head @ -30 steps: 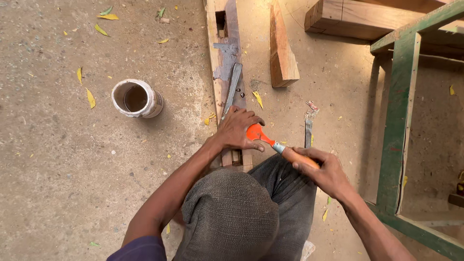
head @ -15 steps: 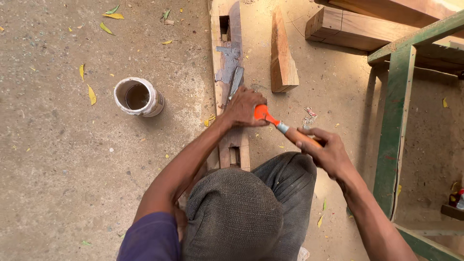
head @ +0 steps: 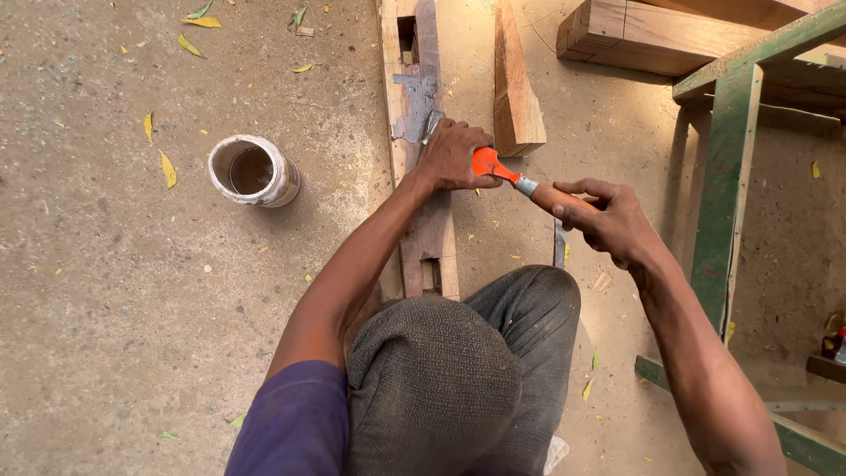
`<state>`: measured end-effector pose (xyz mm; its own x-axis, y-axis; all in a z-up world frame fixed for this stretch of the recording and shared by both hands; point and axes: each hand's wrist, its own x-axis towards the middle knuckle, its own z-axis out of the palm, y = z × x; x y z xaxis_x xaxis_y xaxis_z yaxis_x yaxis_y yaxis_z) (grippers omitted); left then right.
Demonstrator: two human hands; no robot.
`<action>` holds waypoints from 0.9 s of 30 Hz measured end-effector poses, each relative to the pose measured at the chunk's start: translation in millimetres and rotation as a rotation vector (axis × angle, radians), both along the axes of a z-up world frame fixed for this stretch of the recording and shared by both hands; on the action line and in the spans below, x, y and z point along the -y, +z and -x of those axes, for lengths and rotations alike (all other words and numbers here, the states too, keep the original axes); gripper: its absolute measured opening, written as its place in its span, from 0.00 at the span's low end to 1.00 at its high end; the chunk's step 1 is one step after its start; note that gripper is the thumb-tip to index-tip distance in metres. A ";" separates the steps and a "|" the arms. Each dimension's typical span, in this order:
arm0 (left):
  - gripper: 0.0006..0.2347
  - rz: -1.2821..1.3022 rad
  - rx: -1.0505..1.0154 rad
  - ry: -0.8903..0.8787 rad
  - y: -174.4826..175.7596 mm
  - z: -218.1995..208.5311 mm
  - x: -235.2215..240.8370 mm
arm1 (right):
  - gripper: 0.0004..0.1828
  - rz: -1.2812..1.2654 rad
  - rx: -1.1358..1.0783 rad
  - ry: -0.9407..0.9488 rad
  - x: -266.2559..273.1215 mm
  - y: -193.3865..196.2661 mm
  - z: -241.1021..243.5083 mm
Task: The person applies a grey substance to a wooden piece using a brush and then smooths it with a sanding block. The person repeatedly dips the brush into a container to apply more substance and smooths the surface.
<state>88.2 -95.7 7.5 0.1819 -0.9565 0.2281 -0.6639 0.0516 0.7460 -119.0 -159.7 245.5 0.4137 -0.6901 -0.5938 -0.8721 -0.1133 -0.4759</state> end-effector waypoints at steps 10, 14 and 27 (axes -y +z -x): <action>0.34 -0.098 -0.064 0.111 0.8 68.9 -74.2 | 0.22 0.066 0.212 0.507 -0.1 -11.1 54.9; 0.34 -0.001 -0.088 0.148 -8.1 20.5 -1.3 | 0.24 0.027 -0.030 0.182 52.3 -10.8 11.1; 0.29 -0.065 -0.148 0.224 -9.2 73.9 -57.9 | 0.26 0.050 -0.045 0.426 33.0 1.6 26.0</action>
